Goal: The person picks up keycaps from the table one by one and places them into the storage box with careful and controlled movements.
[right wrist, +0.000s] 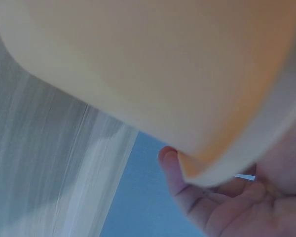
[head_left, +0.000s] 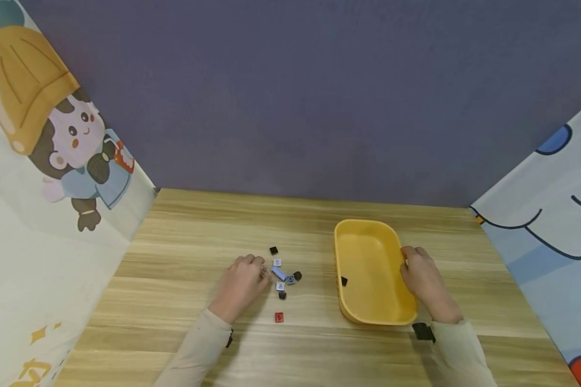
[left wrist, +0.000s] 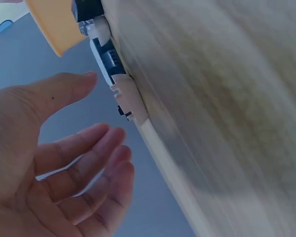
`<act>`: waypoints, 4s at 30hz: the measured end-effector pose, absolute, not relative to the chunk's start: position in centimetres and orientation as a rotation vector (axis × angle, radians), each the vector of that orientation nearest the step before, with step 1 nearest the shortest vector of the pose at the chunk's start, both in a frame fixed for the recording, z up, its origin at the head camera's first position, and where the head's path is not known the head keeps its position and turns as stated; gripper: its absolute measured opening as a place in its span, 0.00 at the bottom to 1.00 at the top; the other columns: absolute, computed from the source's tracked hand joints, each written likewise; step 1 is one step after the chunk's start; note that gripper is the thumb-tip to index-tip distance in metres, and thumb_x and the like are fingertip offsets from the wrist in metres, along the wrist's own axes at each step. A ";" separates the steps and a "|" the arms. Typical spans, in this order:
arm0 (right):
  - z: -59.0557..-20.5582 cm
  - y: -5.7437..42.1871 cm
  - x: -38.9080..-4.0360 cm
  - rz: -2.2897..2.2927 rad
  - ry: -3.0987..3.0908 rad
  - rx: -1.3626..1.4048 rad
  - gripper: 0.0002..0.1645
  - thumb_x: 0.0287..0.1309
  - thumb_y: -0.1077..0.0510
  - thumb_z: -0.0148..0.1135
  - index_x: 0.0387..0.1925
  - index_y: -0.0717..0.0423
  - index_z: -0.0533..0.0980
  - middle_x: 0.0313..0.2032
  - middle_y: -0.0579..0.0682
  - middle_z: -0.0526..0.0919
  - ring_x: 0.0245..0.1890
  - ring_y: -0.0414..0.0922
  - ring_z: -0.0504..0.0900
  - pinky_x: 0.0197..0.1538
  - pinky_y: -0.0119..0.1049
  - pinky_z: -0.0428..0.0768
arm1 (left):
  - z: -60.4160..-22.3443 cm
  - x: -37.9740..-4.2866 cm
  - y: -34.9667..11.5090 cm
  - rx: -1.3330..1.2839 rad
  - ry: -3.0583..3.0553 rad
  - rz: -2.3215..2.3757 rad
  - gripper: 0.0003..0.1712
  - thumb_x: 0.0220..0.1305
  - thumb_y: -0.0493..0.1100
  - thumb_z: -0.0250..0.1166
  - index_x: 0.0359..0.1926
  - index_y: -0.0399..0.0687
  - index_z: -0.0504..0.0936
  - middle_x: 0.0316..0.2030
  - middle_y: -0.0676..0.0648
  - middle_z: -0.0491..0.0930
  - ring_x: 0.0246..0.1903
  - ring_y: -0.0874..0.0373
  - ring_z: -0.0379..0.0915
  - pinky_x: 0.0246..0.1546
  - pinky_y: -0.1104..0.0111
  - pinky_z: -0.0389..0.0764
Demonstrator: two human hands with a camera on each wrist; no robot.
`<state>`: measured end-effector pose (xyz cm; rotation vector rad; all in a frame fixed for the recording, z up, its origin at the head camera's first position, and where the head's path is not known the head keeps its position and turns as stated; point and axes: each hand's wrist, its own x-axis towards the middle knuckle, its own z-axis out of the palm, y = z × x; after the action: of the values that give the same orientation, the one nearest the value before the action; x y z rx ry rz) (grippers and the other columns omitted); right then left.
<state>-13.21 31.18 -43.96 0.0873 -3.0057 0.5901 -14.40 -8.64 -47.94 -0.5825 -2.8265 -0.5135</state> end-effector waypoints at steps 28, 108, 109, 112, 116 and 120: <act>-43.9 31.3 -13.2 0.591 -3.034 0.062 0.21 0.61 0.73 0.53 0.55 0.82 0.68 0.44 0.76 0.72 0.42 0.67 0.76 0.42 0.60 0.79 | -48.6 -14.8 -9.0 -0.516 -2.939 -0.560 0.16 0.54 0.47 0.77 0.34 0.37 0.85 0.27 0.44 0.80 0.25 0.54 0.76 0.28 0.65 0.82; -43.8 31.2 -13.0 0.563 -2.978 0.134 0.19 0.59 0.74 0.55 0.51 0.83 0.69 0.41 0.76 0.73 0.39 0.67 0.76 0.39 0.61 0.79 | -41.1 -14.4 6.7 -1.100 -2.751 -0.443 0.18 0.64 0.60 0.68 0.41 0.52 0.84 0.30 0.56 0.78 0.28 0.64 0.72 0.26 0.72 0.76; -43.8 31.2 -13.0 0.563 -2.978 0.134 0.19 0.59 0.74 0.55 0.51 0.83 0.69 0.41 0.76 0.73 0.40 0.67 0.76 0.39 0.61 0.79 | -41.1 -14.4 6.7 -1.106 -2.744 -0.440 0.18 0.63 0.60 0.68 0.41 0.52 0.84 0.30 0.56 0.78 0.28 0.64 0.72 0.26 0.72 0.76; -43.8 31.1 -13.0 0.565 -2.978 0.132 0.19 0.59 0.74 0.55 0.51 0.82 0.69 0.42 0.76 0.73 0.40 0.67 0.76 0.40 0.61 0.79 | -41.1 -14.4 6.7 -1.119 -2.736 -0.425 0.19 0.63 0.60 0.68 0.42 0.51 0.85 0.30 0.56 0.78 0.28 0.64 0.73 0.27 0.72 0.77; -43.8 31.1 -13.1 0.569 -2.982 0.121 0.19 0.60 0.74 0.55 0.52 0.83 0.69 0.42 0.76 0.73 0.40 0.68 0.77 0.40 0.61 0.79 | -41.0 -14.5 6.5 -1.112 -2.750 -0.409 0.22 0.63 0.60 0.69 0.47 0.49 0.85 0.32 0.55 0.80 0.28 0.64 0.74 0.27 0.73 0.77; -43.8 31.1 -13.1 0.566 -2.996 0.108 0.20 0.60 0.74 0.55 0.53 0.83 0.68 0.42 0.77 0.73 0.40 0.67 0.77 0.39 0.60 0.79 | -41.1 -14.5 5.8 -1.095 -2.744 -0.428 0.21 0.63 0.59 0.70 0.45 0.49 0.85 0.31 0.55 0.79 0.28 0.64 0.73 0.25 0.74 0.76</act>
<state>-13.06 31.08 -43.82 0.1080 -2.9957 0.5665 -14.51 5.78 -41.14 -1.0953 -2.7442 -0.4283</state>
